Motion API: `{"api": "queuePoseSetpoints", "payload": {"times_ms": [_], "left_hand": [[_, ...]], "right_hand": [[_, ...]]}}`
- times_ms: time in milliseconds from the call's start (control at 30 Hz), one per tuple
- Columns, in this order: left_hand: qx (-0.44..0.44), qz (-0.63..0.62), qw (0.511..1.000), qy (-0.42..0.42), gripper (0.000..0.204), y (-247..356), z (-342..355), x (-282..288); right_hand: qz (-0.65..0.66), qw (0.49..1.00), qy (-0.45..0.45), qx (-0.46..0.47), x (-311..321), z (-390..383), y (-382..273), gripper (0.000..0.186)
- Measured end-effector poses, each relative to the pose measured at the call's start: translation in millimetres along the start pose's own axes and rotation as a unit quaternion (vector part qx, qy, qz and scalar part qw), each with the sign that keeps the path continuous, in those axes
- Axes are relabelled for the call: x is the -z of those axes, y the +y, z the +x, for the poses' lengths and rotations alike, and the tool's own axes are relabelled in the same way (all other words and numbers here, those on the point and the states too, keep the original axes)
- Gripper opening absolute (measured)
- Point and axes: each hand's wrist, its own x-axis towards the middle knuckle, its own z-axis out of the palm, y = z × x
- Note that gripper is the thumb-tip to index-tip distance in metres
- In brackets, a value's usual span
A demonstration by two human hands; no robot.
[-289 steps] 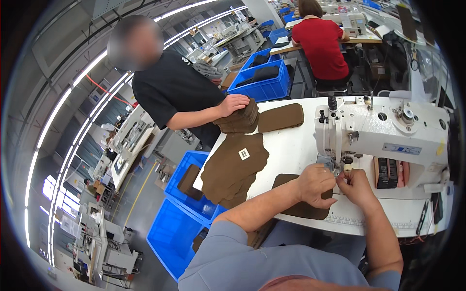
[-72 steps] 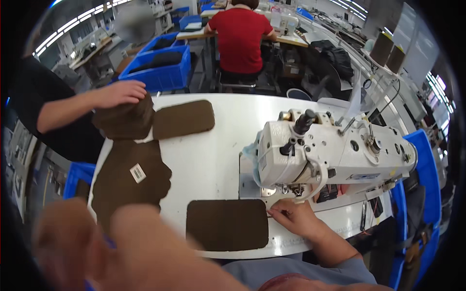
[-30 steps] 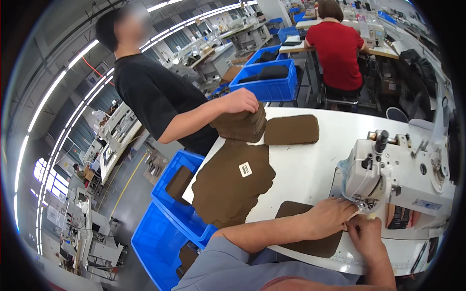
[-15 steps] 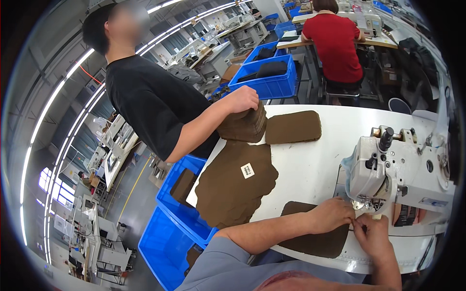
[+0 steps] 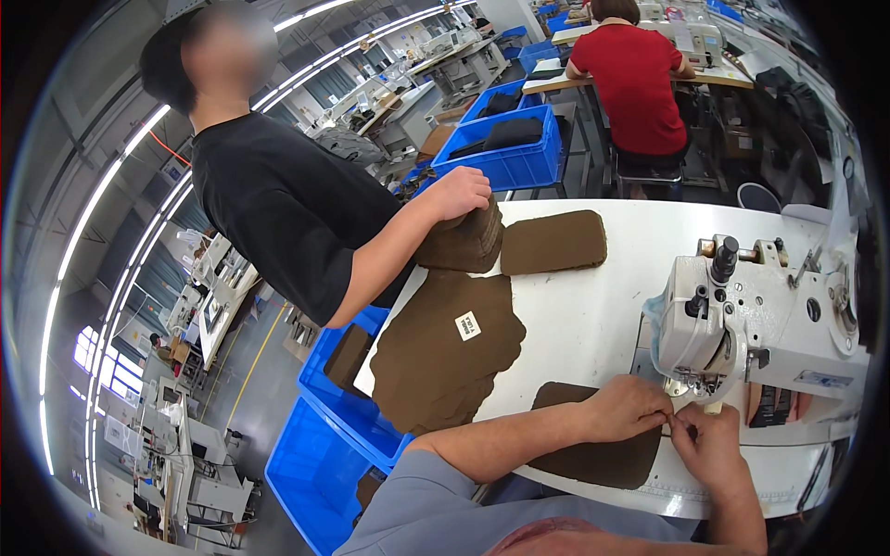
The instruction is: The person sets up the sewing machine, picks up fabric pieces from the table, and aligns and sews the fabric pieces together by hand using the sewing machine.
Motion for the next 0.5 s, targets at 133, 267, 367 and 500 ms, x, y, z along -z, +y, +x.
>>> {"api": "queuePoseSetpoints", "payload": {"times_ms": [133,267,367,500], "left_hand": [[0.022,0.002,1.000,0.001,0.013,2.0,1.1,1.8],[0.107,0.032,0.993,0.024,0.023,7.8,3.7,8.7],[0.154,0.103,0.980,0.068,0.037,1.4,2.6,6.5],[0.146,0.153,0.971,0.116,0.048,3.0,5.5,7.7]], "right_hand": [[-0.017,1.000,0.014,0.008,-1.4,-0.3,-0.4,0.007],[-0.006,1.000,0.008,0.005,0.3,0.4,-2.4,0.009],[-0.007,1.000,-0.004,0.014,0.6,0.4,-3.4,0.010],[0.002,1.000,-0.002,0.031,0.7,1.2,-5.1,0.013]]}}
